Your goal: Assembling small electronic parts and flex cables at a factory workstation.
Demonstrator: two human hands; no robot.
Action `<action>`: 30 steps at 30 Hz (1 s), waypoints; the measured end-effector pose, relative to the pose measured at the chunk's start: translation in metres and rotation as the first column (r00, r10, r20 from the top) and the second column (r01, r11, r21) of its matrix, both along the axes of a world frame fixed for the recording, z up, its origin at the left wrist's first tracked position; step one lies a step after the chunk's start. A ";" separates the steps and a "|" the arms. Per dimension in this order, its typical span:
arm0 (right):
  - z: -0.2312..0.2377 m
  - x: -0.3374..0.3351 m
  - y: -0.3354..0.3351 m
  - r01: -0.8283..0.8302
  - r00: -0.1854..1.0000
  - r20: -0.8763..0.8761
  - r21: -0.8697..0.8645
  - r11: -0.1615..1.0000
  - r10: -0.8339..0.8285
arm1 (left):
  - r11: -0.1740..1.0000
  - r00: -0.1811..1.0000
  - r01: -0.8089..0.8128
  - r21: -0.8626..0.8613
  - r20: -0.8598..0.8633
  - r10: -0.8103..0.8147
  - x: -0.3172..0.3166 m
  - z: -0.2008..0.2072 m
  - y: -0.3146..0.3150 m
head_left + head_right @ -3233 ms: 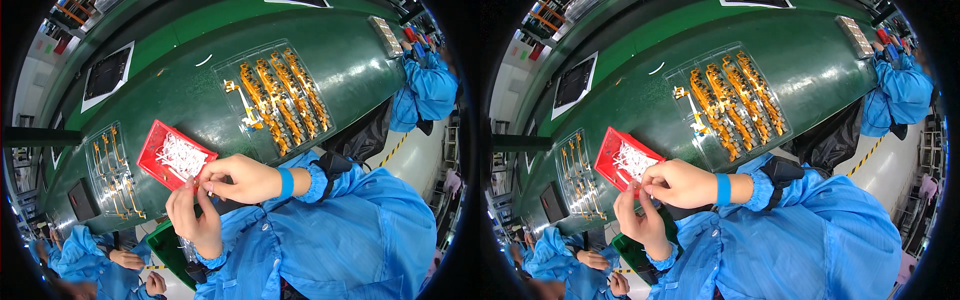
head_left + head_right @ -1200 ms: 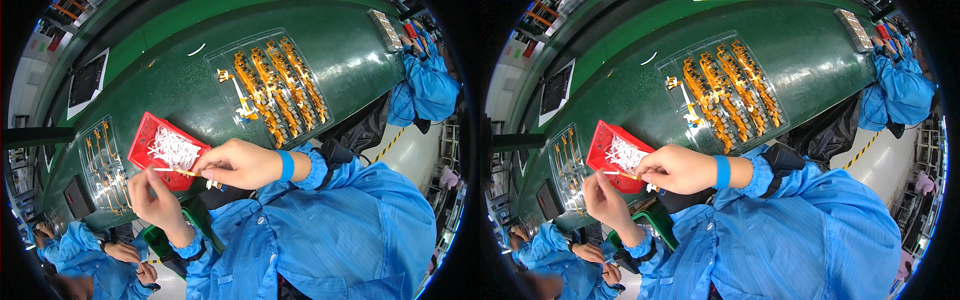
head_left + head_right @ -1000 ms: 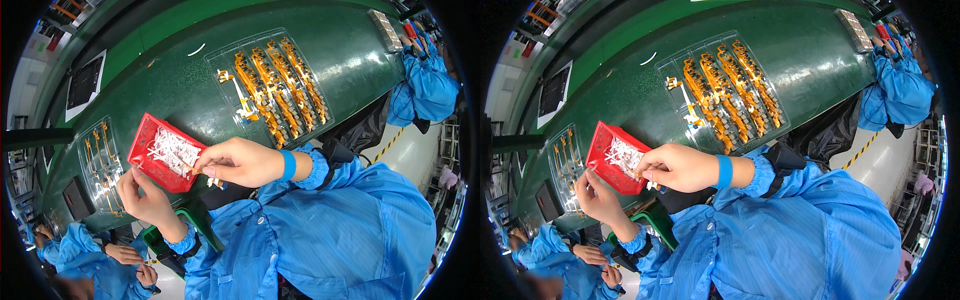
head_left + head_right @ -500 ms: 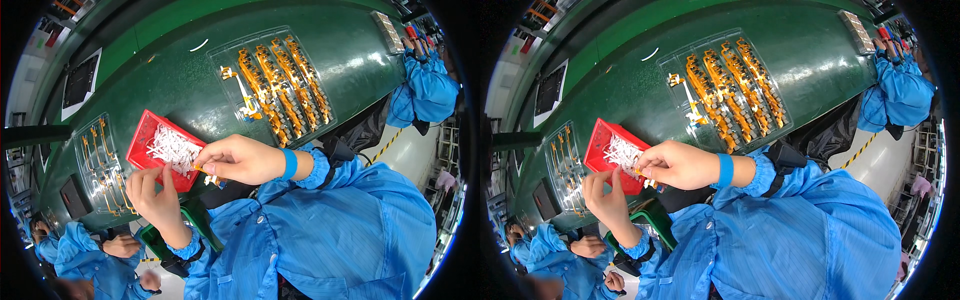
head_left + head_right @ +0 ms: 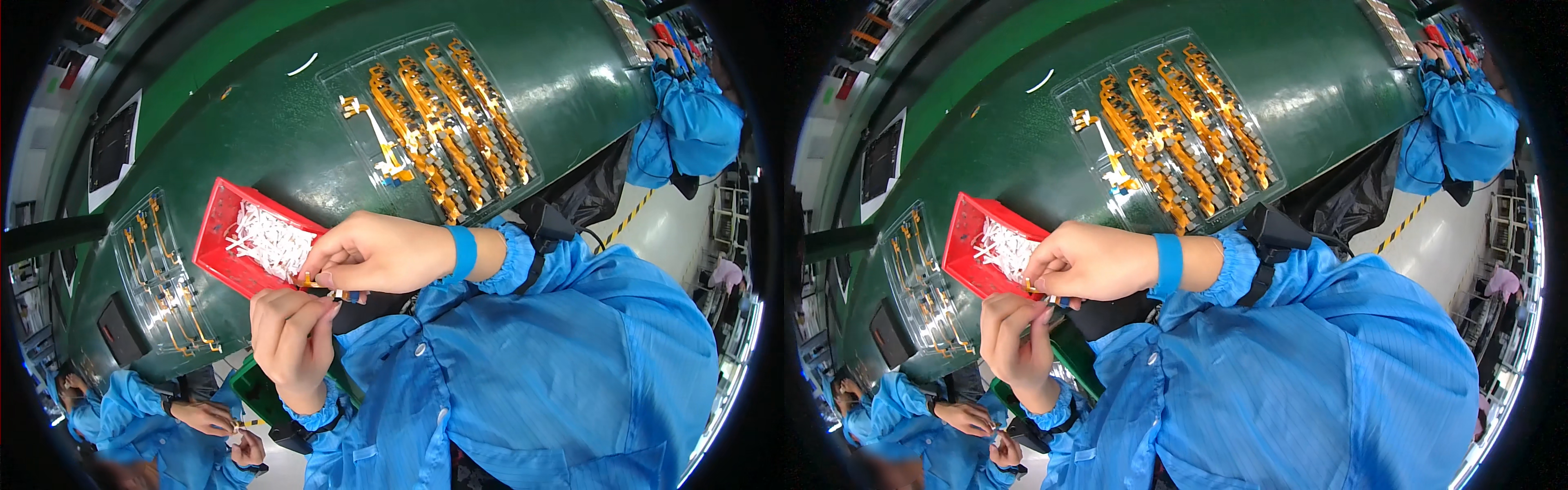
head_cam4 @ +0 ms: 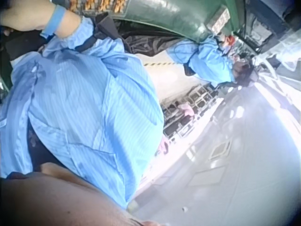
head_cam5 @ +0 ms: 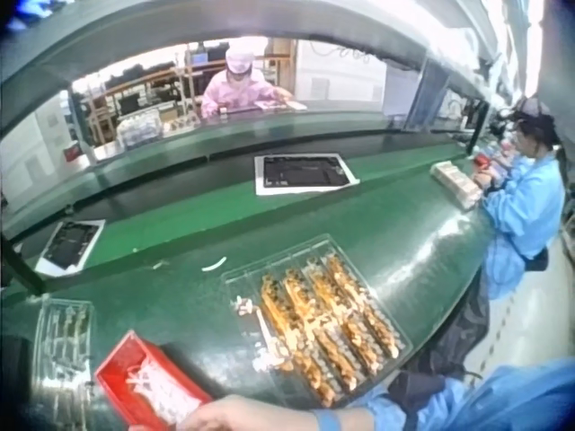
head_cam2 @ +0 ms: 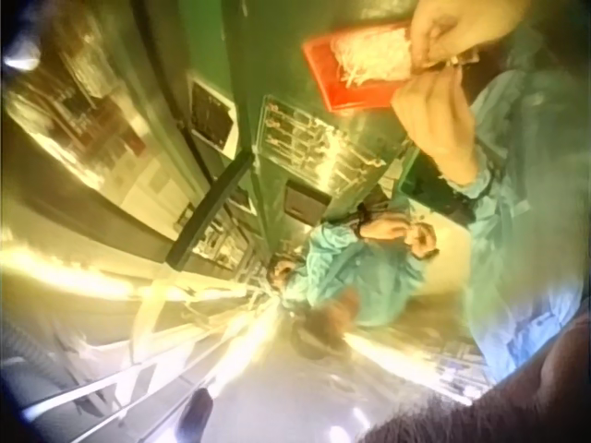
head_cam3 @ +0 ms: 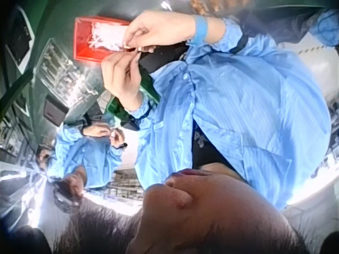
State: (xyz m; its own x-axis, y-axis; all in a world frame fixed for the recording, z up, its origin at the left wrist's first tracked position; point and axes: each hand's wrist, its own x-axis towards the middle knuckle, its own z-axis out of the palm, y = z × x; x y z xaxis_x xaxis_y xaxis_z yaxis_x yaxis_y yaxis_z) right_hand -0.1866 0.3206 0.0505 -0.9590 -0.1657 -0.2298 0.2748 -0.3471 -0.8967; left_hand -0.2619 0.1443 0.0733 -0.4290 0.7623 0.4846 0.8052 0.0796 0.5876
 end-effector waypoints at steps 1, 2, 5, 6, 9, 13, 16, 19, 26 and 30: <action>-0.002 0.000 -0.001 -0.012 0.999 -0.035 0.007 1.000 0.012 | 1.000 1.000 0.005 -0.002 0.003 -0.005 0.000 0.001 0.000; -0.003 0.001 -0.001 -0.024 0.997 -0.069 0.014 1.000 0.024 | 1.000 0.999 0.010 -0.012 0.050 -0.009 0.001 0.003 0.000; -0.001 0.000 0.004 -0.042 0.986 -0.153 0.138 0.990 0.063 | 0.999 0.990 0.030 -0.041 0.140 -0.024 -0.002 0.003 -0.001; -0.001 0.001 0.003 -0.037 0.987 -0.152 0.137 0.990 0.058 | 0.997 0.982 0.044 -0.060 0.184 -0.032 -0.003 0.004 -0.001; -0.001 0.002 0.002 0.043 0.975 -0.221 0.104 0.994 -0.019 | 0.993 0.974 0.062 -0.096 0.223 -0.039 -0.004 0.007 -0.001; 0.005 0.000 0.008 -0.062 0.948 -0.288 0.252 0.966 0.136 | 0.987 0.978 0.097 -0.129 0.194 -0.071 -0.007 0.013 -0.001; 0.006 0.001 0.007 -0.043 0.939 -0.318 0.263 0.964 0.129 | 0.984 0.971 0.130 -0.123 0.215 -0.102 -0.007 0.015 -0.002; 0.004 0.001 0.007 -0.029 0.942 -0.317 0.252 0.967 0.111 | 0.986 0.973 0.078 -0.146 0.227 -0.044 -0.006 0.016 -0.002; -0.007 0.003 -0.007 0.172 0.958 -0.248 0.106 0.979 -0.142 | 0.995 0.999 -0.031 -0.099 -0.030 0.028 -0.001 0.008 -0.001; -0.008 0.005 -0.015 0.229 0.943 -0.233 -0.058 0.972 -0.236 | 0.997 0.983 -0.076 -0.014 -0.170 0.072 0.003 0.001 -0.001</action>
